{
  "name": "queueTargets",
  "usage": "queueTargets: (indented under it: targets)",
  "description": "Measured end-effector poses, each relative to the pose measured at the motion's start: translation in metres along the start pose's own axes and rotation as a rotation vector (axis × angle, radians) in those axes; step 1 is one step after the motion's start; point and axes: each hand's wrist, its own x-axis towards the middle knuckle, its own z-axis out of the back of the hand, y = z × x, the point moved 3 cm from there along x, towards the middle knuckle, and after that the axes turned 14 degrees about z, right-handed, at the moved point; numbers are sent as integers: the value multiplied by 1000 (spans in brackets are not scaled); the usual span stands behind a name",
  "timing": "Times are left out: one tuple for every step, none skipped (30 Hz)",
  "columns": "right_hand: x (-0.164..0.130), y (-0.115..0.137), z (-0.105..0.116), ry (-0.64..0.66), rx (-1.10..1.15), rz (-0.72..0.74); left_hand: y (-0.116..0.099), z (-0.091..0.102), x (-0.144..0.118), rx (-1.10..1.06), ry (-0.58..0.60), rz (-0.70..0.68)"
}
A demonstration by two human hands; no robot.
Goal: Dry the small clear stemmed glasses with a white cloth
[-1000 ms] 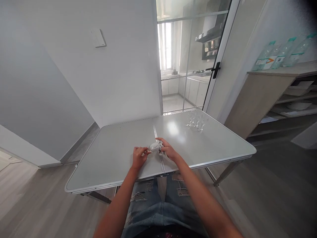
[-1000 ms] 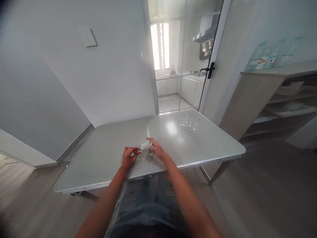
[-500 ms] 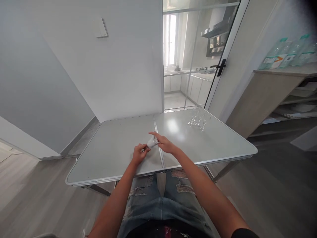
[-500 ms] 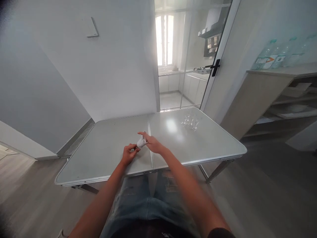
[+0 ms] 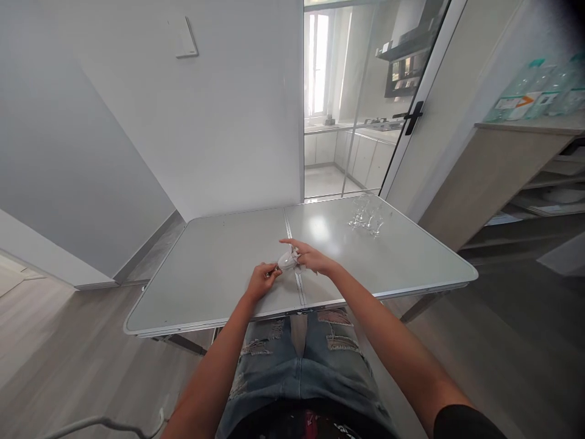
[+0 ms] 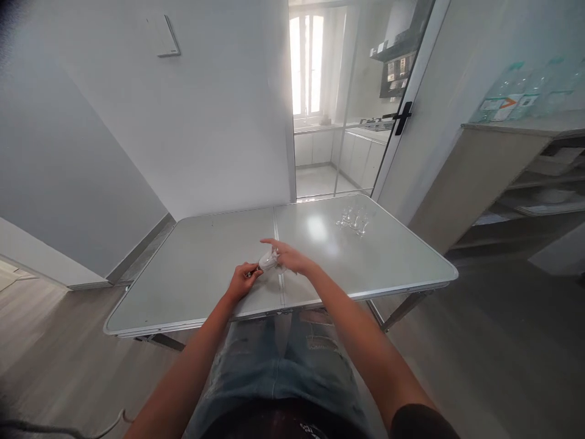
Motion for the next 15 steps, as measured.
queueTargets:
  targets:
    - [0,-5,0,-73,58,-64,1,-1,0,38,-14,-17]
    - [-1,-10,0,-149,105,-129,1,-3,0,75,-21,-32]
    - [-3,-16,0,-220,141,-185,2,-4,0,109,-24,-47]
    - [-4,-21,-1,-281,166,-230,3,-6,0,138,-23,-63]
    - [-5,-24,-2,-327,181,-256,3,-7,0,161,-22,-76]
    - [-6,-26,-4,-363,181,-261,4,-8,-1,176,-25,-86]
    - [-7,-26,-6,-387,166,-245,4,-8,-1,185,-31,-92]
    - [-7,-23,-7,-392,134,-217,4,-8,-1,188,-44,-91]
    - [-6,-19,-9,-366,88,-183,5,-8,-2,185,-61,-86]
    - [-5,-13,-10,-307,30,-149,5,-7,-2,177,-83,-76]
    - [-4,-6,-11,-217,-42,-120,5,-6,-3,165,-109,-66]
    - [-2,1,-12,-110,-130,-96,6,-6,-3,152,-129,-59]
    - [-1,7,-12,6,-228,-72,6,-5,-4,140,-140,-57]
    - [1,13,-11,119,-335,-47,6,-5,-4,130,-144,-60]
    - [2,17,-9,222,-444,-20,6,-5,-5,122,-143,-66]
